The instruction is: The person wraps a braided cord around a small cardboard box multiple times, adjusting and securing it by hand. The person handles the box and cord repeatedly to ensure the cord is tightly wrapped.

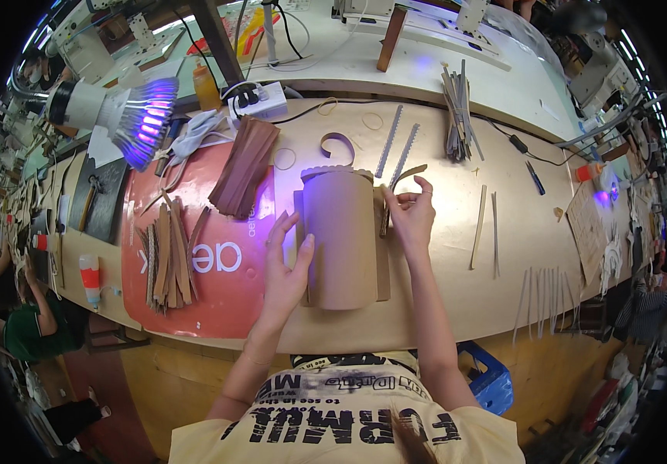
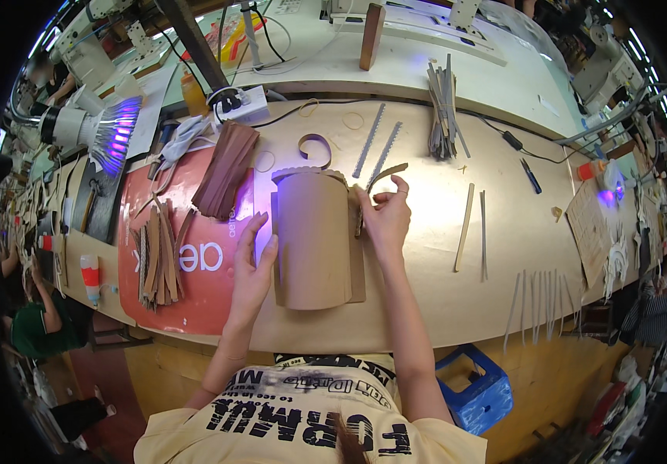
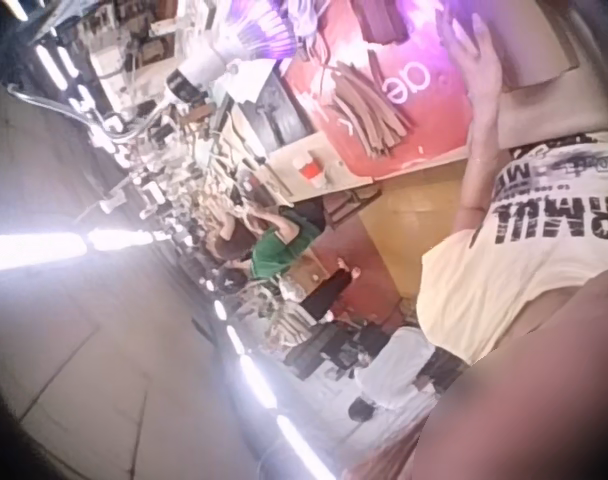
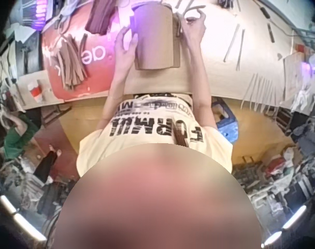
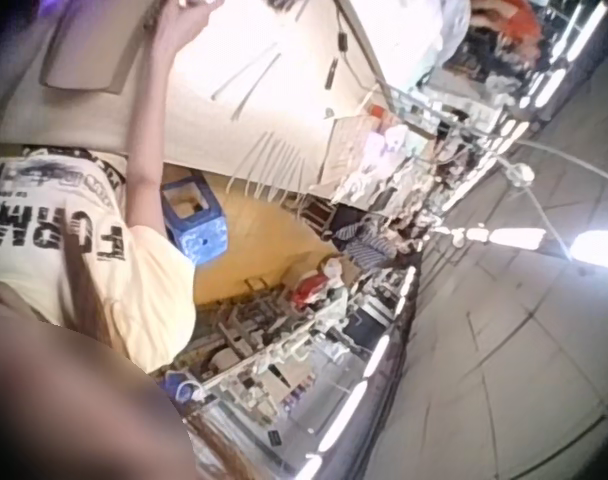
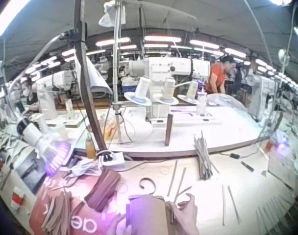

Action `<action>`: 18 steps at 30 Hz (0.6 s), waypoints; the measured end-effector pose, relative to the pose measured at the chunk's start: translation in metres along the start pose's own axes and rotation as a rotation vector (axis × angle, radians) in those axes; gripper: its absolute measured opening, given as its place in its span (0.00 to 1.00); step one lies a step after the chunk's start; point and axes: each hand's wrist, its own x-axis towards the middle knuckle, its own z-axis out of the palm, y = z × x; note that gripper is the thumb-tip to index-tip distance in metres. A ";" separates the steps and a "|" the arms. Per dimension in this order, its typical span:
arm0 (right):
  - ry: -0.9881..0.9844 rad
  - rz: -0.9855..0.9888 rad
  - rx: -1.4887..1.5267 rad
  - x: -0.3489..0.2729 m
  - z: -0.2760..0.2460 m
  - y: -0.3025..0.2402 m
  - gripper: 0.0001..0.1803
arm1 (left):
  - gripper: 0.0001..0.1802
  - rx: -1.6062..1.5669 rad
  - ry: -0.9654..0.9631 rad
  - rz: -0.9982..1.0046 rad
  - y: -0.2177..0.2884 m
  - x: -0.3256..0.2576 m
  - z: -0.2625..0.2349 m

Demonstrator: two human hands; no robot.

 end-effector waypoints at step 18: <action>-0.455 -0.378 0.448 -0.082 -0.092 -0.114 0.42 | 0.32 -0.838 -0.394 -0.067 0.079 0.013 -0.010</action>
